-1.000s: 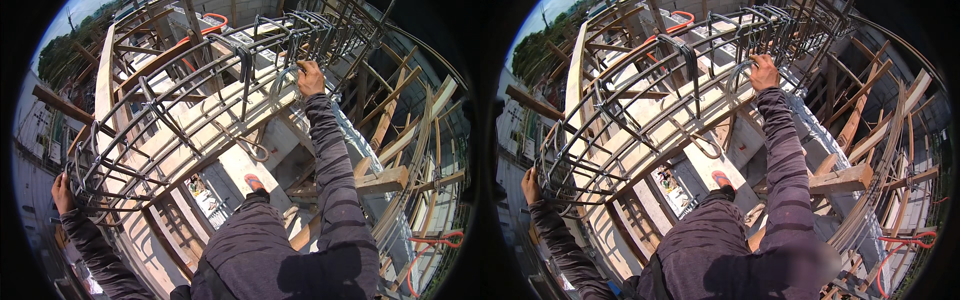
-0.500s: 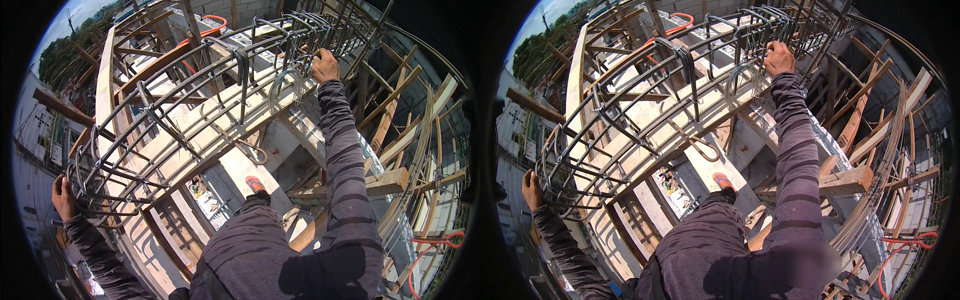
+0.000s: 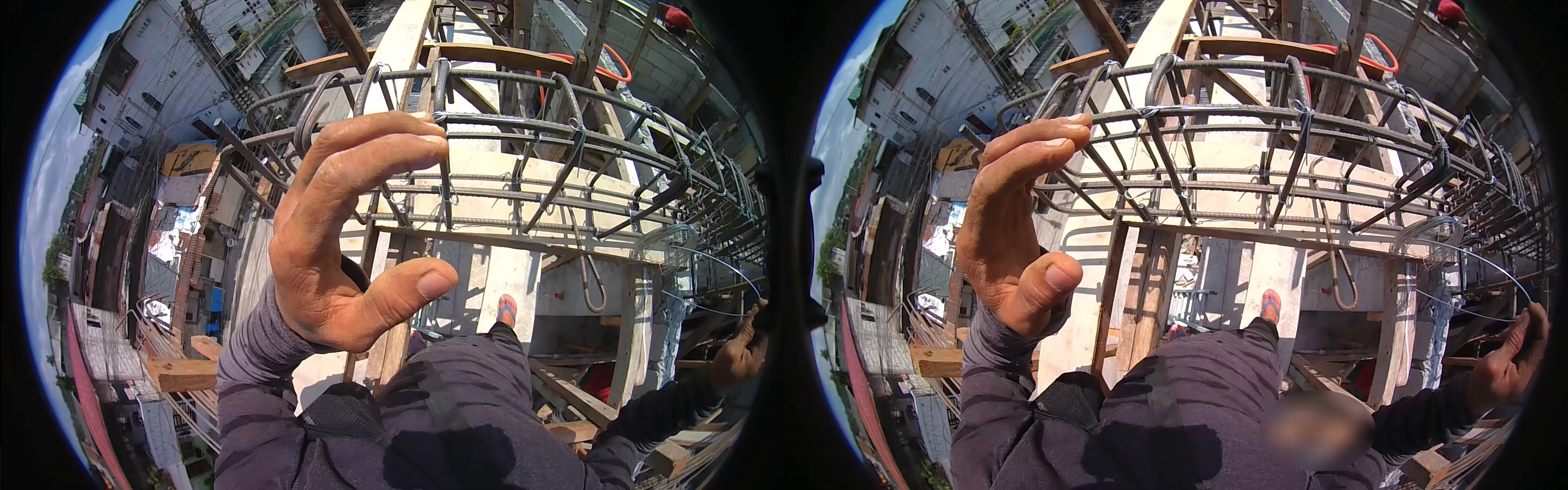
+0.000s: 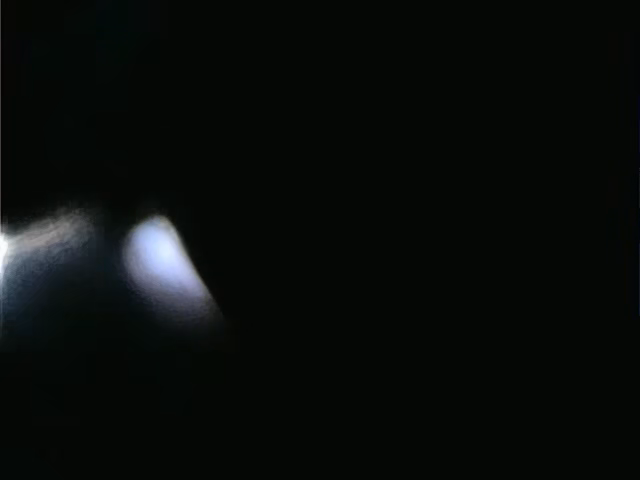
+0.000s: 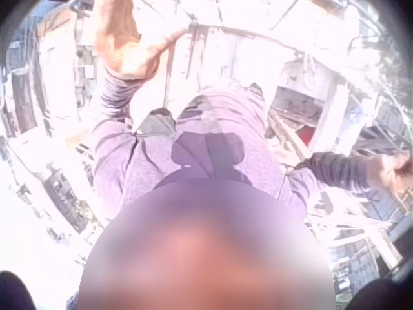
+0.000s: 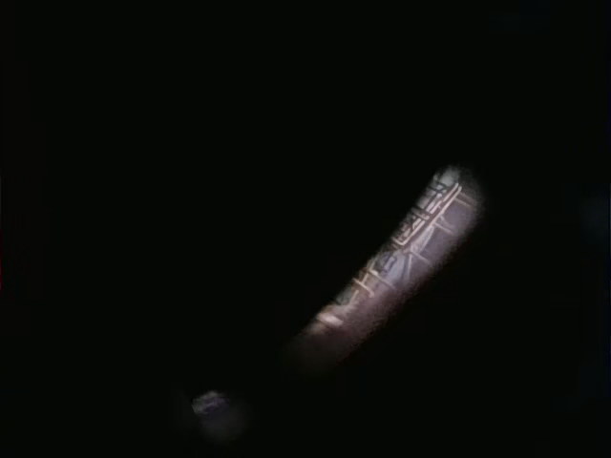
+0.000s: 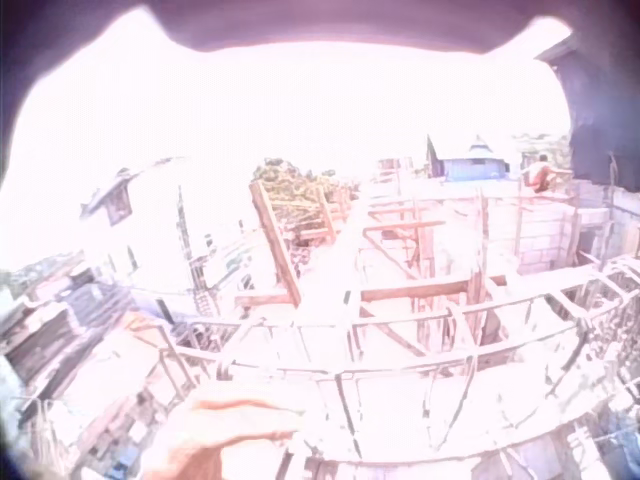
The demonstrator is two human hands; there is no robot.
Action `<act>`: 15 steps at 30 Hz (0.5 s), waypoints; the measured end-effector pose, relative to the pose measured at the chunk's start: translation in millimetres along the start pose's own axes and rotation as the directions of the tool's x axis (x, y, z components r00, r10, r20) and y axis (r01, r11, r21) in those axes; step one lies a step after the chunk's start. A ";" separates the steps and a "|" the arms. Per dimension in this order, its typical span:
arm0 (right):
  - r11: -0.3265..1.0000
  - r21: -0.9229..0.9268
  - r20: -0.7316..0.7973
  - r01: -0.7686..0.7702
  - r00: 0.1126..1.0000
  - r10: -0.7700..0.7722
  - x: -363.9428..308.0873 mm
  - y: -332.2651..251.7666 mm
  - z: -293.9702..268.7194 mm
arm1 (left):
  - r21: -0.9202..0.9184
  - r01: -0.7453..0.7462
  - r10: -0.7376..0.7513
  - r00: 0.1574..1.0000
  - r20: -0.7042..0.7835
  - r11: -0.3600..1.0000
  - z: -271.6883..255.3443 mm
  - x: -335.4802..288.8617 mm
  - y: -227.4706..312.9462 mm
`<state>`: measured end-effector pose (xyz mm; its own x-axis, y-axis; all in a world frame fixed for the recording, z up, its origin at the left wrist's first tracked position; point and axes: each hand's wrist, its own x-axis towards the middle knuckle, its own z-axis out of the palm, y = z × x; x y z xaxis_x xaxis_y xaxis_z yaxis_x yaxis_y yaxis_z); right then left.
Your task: The person assembles a rebar cage by hand, threading and tying steel bars together to form a grid-like structure. They repeatedly position bars, twist ties, and adjust the cage shape while standing on a wooden platform at a construction site.
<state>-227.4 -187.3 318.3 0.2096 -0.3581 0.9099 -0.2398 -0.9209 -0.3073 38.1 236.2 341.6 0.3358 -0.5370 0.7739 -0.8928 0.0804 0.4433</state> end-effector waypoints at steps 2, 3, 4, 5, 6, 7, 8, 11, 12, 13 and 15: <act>0.924 0.334 0.345 -0.184 0.936 0.061 -44.0 -74.2 42.6 | -0.150 0.170 -0.120 0.947 0.300 0.974 29.2 -7.8 11.3; 0.897 0.390 0.482 -0.207 0.876 -0.007 -62.3 -106.0 61.5 | -0.199 0.200 -0.102 0.903 0.418 0.959 44.8 -12.3 9.4; 0.852 0.446 0.569 -0.273 0.822 -0.034 -83.5 -136.1 78.2 | -0.225 0.197 -0.067 0.874 0.482 0.954 59.9 -17.3 3.6; 0.810 0.497 0.640 -0.312 0.761 -0.100 -97.9 -158.9 90.5 | -0.227 0.340 -0.152 0.798 0.583 0.913 71.9 -25.4 -2.0; 0.744 0.588 0.606 -0.318 0.782 -0.145 -110.5 -177.3 101.8 | -0.149 0.424 -0.201 0.675 0.710 0.893 77.7 -36.5 -9.0; 0.721 0.640 0.551 -0.264 0.812 -0.192 -119.6 -190.0 112.0 | -0.213 0.689 -0.290 0.536 0.793 0.693 77.0 -54.1 -11.7; 0.647 0.619 0.645 -0.445 0.758 -0.097 -131.3 -202.0 115.0 | -0.226 0.744 -0.321 0.513 0.797 0.629 76.7 -71.1 -15.6; 0.522 0.563 0.806 -0.641 0.565 -0.174 -153.7 -219.6 120.1 | -0.178 0.720 -0.408 0.558 0.722 0.671 72.4 -123.9 -25.3; 0.513 0.582 0.802 -0.631 0.550 -0.233 -159.2 -221.2 122.4 | -0.162 0.669 -0.417 0.615 0.670 0.726 73.0 -140.1 -27.3; 0.483 0.626 0.778 -0.612 0.528 -0.339 -163.4 -220.7 124.5 | 0.010 0.607 -0.499 0.644 0.580 0.795 76.8 -153.1 -29.7; 0.616 0.592 0.806 -0.520 0.356 -0.473 -168.3 -215.4 129.9 | 0.424 0.537 -0.684 0.550 0.479 0.729 80.6 -174.1 -32.0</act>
<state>-87.9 51.4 195.1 0.9518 0.1846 0.2450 0.3045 -0.4721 -0.8273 -16.0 259.5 156.2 0.6518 -0.7525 -0.0938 -0.5980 -0.5861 0.5467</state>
